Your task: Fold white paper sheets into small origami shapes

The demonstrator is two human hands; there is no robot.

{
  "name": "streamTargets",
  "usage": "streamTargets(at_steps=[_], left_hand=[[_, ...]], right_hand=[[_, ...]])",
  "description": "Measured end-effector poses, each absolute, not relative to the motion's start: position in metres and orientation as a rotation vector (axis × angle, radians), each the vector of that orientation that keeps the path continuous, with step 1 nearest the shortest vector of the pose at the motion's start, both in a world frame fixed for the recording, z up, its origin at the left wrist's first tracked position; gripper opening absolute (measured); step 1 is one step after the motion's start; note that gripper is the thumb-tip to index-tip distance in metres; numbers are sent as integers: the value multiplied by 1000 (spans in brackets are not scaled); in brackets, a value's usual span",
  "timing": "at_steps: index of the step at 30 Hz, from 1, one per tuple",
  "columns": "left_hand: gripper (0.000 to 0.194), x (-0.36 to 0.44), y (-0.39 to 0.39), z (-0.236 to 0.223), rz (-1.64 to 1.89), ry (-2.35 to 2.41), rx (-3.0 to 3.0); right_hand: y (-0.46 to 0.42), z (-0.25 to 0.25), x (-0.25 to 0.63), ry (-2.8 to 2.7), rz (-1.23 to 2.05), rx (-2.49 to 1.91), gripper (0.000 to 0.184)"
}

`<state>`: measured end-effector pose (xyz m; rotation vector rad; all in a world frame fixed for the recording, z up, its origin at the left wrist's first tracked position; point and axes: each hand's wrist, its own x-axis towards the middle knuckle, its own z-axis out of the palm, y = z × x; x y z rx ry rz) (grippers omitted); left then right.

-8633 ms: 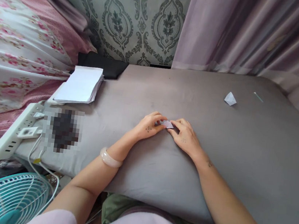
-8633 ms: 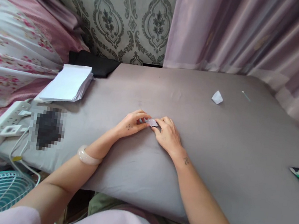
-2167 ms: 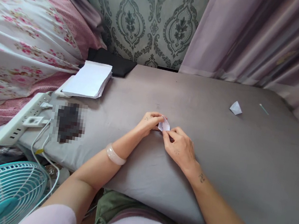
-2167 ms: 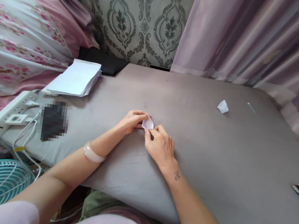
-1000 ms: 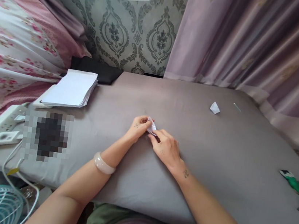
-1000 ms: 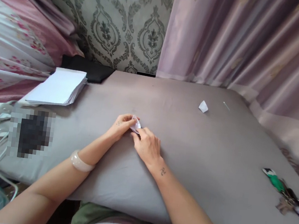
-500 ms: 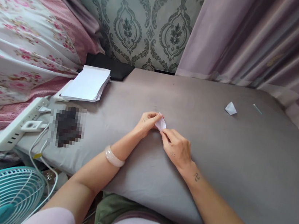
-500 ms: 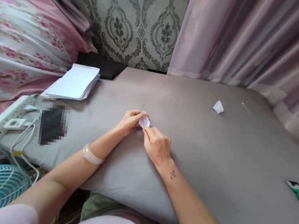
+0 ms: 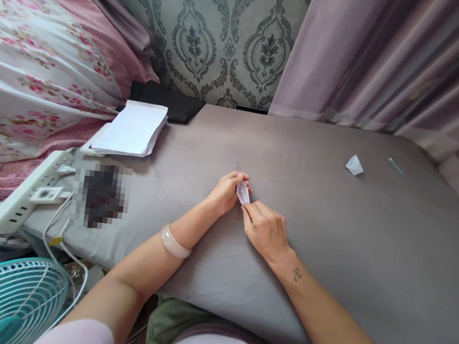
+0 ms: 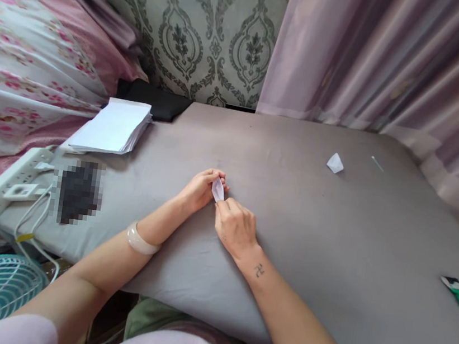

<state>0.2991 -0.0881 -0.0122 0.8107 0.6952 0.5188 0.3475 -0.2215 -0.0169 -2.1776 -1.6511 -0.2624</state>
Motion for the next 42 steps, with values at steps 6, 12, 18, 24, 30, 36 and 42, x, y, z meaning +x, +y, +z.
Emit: streamTargets(at_steps=[6,12,18,24,30,36,42], left_hand=[[12,298,-88,-10,505,726,824],[16,290,-83,-7,432,631,995],[27,294,-81,-26,484,689,1227],[34,295,-74,-48,529,662,1443],[37,296,-75,-42,571,667,1485],[37,299,-75,-33,572,780,1398],[34,302,-68,-46,567,767,1491]], right_hand=[[-220,-16,347,-1615,-238,-2192,29],[-223,-21,351,-1483,-277,-2210,30],[-224,-17,352,-1527,-224,-2194,29],[-225,-14,348,-1634,-174,-2187,29],[-226,-5,375,-1638,-24,-2202,25],[-231,-8,470,-1261,-192,-2430,25],[-238,-17,557,-845,-267,-2627,33]])
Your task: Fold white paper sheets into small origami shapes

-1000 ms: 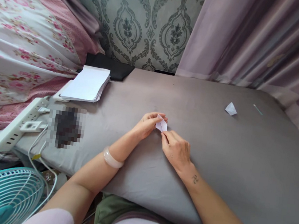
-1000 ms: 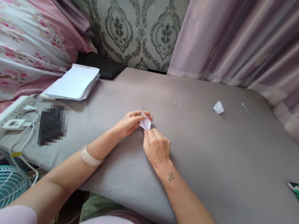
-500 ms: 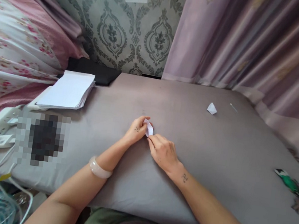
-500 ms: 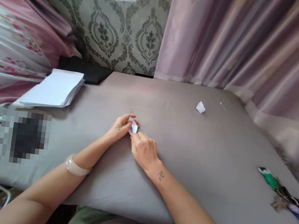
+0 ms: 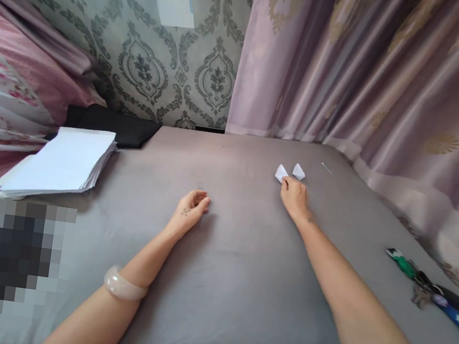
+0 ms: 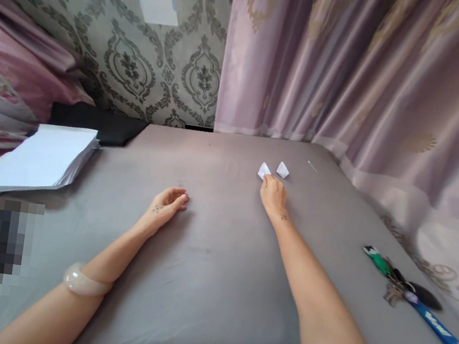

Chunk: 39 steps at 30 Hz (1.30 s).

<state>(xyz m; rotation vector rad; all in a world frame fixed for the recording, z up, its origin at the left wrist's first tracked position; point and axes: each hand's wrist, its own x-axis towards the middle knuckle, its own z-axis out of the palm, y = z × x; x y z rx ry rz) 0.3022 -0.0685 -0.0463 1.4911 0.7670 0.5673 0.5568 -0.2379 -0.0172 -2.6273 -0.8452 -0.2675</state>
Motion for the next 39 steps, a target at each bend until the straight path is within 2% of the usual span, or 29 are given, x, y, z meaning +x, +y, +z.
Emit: streamTargets(at_steps=[11,19,24,31,39], left_hand=[[37,300,-67,-47,543,719,1560],[38,300,-66,-49,540,715,1586],[37,302,-65,-50,528,714,1589],[35,301,-64,-46,536,707,1592],[36,300,-62,-44,566,713,1420]], right_hand=[[-227,-32,607,-715,-188,-2660,38],[-226,-32,613,-712,-184,-2588,35],[-239,-33,603,-650,-208,-2546,43],[-256,-28,558,-798,-169,-2511,35],[-217,-20,434,-1387,61,-2314,25]])
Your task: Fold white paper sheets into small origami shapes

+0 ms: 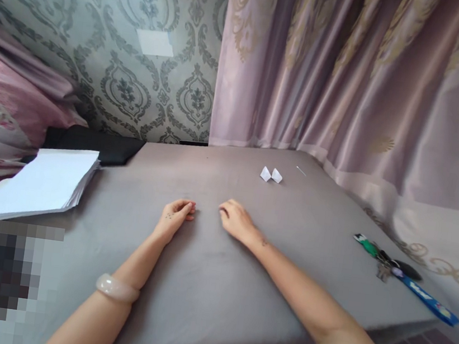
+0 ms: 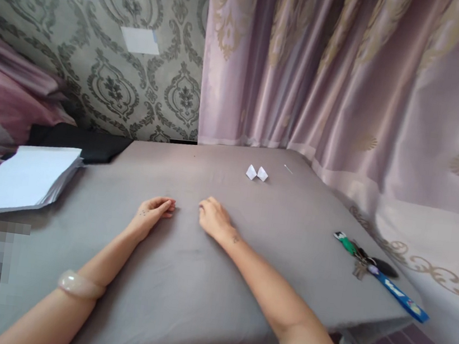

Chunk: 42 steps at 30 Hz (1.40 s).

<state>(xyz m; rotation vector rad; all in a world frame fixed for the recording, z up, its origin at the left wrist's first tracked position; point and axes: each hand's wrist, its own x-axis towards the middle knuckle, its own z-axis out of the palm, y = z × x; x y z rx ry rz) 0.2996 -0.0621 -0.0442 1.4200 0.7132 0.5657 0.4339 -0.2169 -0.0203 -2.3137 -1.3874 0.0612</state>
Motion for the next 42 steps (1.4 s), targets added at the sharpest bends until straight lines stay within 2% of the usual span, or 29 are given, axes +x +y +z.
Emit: streamTargets(at_steps=[4,7,9,14,19,26,30,34,42], left_hand=[[36,300,-59,-45,585,719,1299],[28,302,-56,-41,503,698,1394],[20,303,-55,-35,400,665,1524],[11,293,-38,-17,336,653,1675],[19,253,-1,-5,484,754,1879],[30,152,64,11,820,1110,2125],[48,97,90,16,955,1331,2247],[58,68,102,17,893,1313,2417],[49,73,133,27,554,1130,2553]], right_hand=[[-198,-16,378,-1585,107,-2246,21],[-193,-16,356,-1620,67,-2255,28],[-195,-20,350,-1613,30,-2256,32],[-195,-35,358,-1561,-58,-2130,27],[-187,-48,368,-1595,-105,-2059,25],[-184,-50,369,-1620,-182,-2045,27],[-182,-52,370,-1621,-218,-2016,27],[-180,-56,372,-1627,-253,-2013,28],[-180,-60,376,-1624,-198,-1977,28]])
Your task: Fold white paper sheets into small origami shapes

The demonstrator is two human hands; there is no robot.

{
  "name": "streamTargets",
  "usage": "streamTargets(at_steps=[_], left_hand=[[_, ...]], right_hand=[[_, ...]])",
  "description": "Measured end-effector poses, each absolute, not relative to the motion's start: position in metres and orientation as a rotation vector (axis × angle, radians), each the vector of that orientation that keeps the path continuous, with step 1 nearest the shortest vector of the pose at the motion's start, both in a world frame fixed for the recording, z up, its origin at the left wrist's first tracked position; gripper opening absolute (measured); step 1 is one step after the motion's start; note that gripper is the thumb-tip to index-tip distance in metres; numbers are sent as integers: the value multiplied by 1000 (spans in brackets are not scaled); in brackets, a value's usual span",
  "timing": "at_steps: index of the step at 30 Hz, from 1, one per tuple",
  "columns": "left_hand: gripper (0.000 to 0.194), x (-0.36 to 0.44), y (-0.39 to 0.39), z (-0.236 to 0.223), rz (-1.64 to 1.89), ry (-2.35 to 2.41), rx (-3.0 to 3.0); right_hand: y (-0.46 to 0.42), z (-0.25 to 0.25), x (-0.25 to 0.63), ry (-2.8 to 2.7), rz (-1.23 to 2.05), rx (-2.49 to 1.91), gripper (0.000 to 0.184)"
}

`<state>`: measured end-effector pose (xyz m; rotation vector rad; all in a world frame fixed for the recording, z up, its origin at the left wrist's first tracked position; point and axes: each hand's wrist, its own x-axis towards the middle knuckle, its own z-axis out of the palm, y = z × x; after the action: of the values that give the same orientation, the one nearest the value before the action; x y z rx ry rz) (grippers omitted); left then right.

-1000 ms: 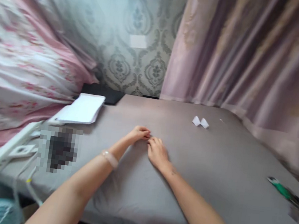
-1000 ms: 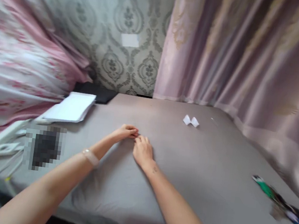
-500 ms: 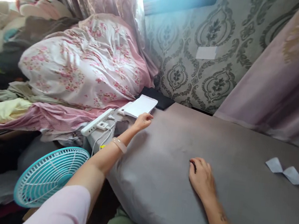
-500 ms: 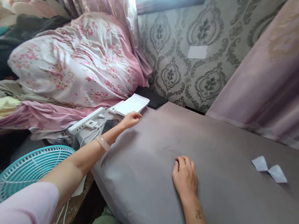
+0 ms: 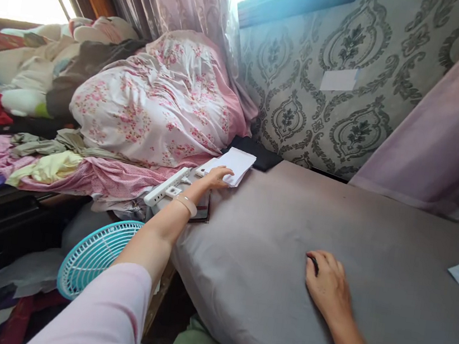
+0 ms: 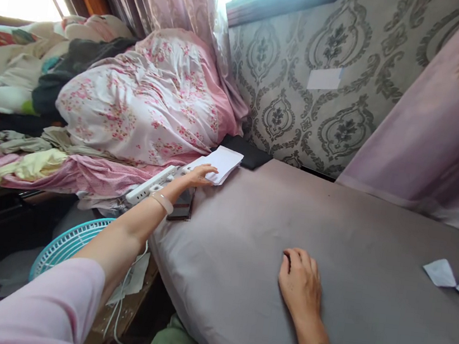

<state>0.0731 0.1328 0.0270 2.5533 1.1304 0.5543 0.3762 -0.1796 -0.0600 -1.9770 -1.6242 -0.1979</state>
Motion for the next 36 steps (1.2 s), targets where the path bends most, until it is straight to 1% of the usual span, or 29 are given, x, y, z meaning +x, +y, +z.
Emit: streamTargets(at_steps=[6,15,18,21,25,29,32,34,36], left_hand=[[50,72,139,34,440,1132,2488],[48,66,148,35,451,1086,2414],[44,65,146,36,481,1097,2400],[34,68,140,36,536,1138,2397],[23,80,124,34,676,1219,2409],[26,101,96,31,924,1303,2413],[27,127,59,29,1039,1245,2410],[25,148,28,29,1187,1075,2259],[23,171,-4,33,1326,954,1946]], right_hand=[[-179,-61,377,-1623,-188,-1986,28],[-180,-59,374,-1600,-184,-1978,27],[-180,-59,373,-1588,-180,-1972,27],[-180,-59,373,-1595,-179,-1970,27],[-180,-58,373,-1598,-186,-1980,28],[-180,-57,372,-1591,-149,-1983,28],[-180,-54,370,-1543,-79,-1962,29],[-180,-51,369,-1452,-11,-1931,29],[-180,-45,367,-1309,116,-1861,30]])
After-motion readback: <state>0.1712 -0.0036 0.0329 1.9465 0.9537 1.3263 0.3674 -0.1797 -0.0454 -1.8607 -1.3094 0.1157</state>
